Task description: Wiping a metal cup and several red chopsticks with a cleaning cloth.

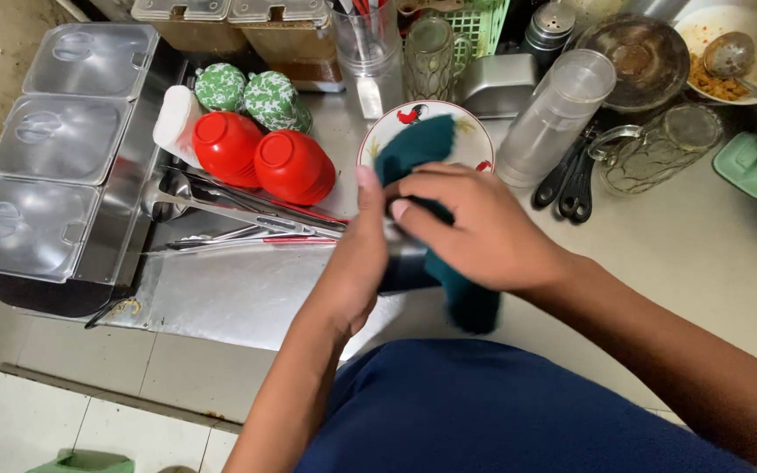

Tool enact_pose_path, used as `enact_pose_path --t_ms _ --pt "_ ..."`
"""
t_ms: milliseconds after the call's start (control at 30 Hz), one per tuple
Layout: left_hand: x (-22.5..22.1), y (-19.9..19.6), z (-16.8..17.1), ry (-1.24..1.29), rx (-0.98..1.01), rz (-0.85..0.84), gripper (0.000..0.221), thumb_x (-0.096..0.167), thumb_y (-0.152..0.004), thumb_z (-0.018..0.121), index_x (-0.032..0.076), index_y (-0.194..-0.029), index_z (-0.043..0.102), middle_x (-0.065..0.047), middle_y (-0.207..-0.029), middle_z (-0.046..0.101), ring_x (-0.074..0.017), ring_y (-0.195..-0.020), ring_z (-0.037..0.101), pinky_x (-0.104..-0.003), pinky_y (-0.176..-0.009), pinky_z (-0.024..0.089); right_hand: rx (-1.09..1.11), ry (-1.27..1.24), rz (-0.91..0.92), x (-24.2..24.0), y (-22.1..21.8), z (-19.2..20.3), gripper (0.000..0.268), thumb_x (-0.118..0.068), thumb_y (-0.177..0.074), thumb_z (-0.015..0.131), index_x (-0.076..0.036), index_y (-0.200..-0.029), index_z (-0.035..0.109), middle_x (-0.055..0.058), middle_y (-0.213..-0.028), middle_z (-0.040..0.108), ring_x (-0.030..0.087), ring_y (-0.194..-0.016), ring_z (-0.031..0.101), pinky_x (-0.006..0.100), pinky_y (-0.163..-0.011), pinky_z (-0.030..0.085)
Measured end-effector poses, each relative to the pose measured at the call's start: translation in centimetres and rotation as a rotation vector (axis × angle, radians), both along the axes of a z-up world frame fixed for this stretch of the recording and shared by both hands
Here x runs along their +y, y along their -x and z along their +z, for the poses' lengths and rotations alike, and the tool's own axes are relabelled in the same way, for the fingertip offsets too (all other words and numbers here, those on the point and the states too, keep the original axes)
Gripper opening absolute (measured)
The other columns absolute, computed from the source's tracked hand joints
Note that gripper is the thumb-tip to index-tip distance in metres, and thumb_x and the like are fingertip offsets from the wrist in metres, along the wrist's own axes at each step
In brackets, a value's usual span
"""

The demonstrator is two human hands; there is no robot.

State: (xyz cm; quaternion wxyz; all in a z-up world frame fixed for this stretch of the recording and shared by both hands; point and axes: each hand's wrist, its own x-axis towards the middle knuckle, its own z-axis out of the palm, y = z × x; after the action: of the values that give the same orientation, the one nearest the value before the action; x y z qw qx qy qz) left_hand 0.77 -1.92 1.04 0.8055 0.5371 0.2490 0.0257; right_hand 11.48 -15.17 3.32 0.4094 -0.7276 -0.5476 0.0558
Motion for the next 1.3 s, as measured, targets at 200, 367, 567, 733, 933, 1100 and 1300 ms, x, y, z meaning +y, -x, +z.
enact_pose_path --t_ms 200,367,567,733,933,1100,1300 --pt "1.7 1.4 -2.1 -0.022 -0.059 -0.125 0.058 0.047 -0.111 0.058 -0.010 -0.121 0.064 -0.022 -0.113 0.064 -0.0282 -0.094 0.058 -0.042 -0.081 0.048 0.669 0.076 0.031 0.7 -2.5 -0.7 0.039 -0.032 -0.102 0.049 -0.007 -0.123 0.071 0.006 -0.109 0.076 0.015 -0.101 0.069 0.033 -0.091 0.052" --pt "1.2 1.0 0.1 0.586 -0.210 0.141 0.043 0.042 -0.101 0.052 0.005 -0.121 0.064 -0.014 -0.117 0.070 -0.0299 -0.107 0.067 -0.050 -0.091 0.056 1.304 0.043 -0.211 0.1 -1.6 -1.5 0.051 -0.042 -0.103 0.044 0.000 -0.123 0.065 0.010 -0.103 0.073 0.020 -0.085 0.069 0.037 -0.080 0.059" --pt "2.2 0.2 -5.0 0.865 -0.314 0.500 0.041 0.035 -0.105 0.046 0.005 -0.126 0.062 -0.013 -0.124 0.070 -0.0294 -0.114 0.067 -0.046 -0.102 0.053 0.956 -0.117 -0.288 0.4 2.0 -6.5 0.052 -0.035 -0.106 0.046 0.002 -0.143 0.050 0.014 -0.126 0.061 0.024 -0.112 0.057 0.038 -0.099 0.045" --pt "2.1 -0.9 -5.9 0.873 -0.297 0.667 0.040 0.031 -0.108 0.044 0.003 -0.128 0.063 -0.012 -0.127 0.070 -0.0266 -0.117 0.068 -0.043 -0.104 0.053 0.365 -0.001 -0.211 -0.4 3.9 -2.7 0.064 -0.019 -0.104 0.053 0.001 -0.159 0.027 0.022 -0.137 0.045 0.034 -0.128 0.048 0.041 -0.113 0.037" --pt "2.0 -1.2 -4.6 0.874 -0.267 0.642 0.042 0.035 -0.108 0.043 0.004 -0.129 0.061 -0.014 -0.126 0.069 -0.0287 -0.118 0.065 -0.045 -0.104 0.053 -0.131 0.059 -0.229 -0.4 2.7 -1.9 0.062 -0.017 -0.100 0.060 -0.004 -0.156 0.038 0.026 -0.139 0.046 0.040 -0.127 0.045 0.045 -0.113 0.035" --pt "1.7 -1.1 -3.1 0.870 -0.331 0.495 0.051 0.039 -0.104 0.037 0.000 -0.132 0.055 -0.024 -0.129 0.065 -0.0417 -0.120 0.063 -0.059 -0.103 0.050 0.775 -0.100 -0.229 -0.2 1.3 -3.9 0.039 -0.018 -0.097 0.064 0.002 -0.130 0.057 0.010 -0.115 0.072 0.011 -0.105 0.066 0.030 -0.092 0.054" --pt "2.1 -0.5 -6.0 1.090 -0.269 0.511 0.043 0.030 -0.108 0.038 0.002 -0.134 0.058 -0.020 -0.132 0.066 -0.0363 -0.121 0.065 -0.057 -0.104 0.052 0.809 0.032 -0.232 -0.7 1.1 -3.0 0.029 -0.022 -0.098 0.062 0.000 -0.116 0.065 0.004 -0.098 0.073 0.007 -0.088 0.066 0.026 -0.078 0.057"
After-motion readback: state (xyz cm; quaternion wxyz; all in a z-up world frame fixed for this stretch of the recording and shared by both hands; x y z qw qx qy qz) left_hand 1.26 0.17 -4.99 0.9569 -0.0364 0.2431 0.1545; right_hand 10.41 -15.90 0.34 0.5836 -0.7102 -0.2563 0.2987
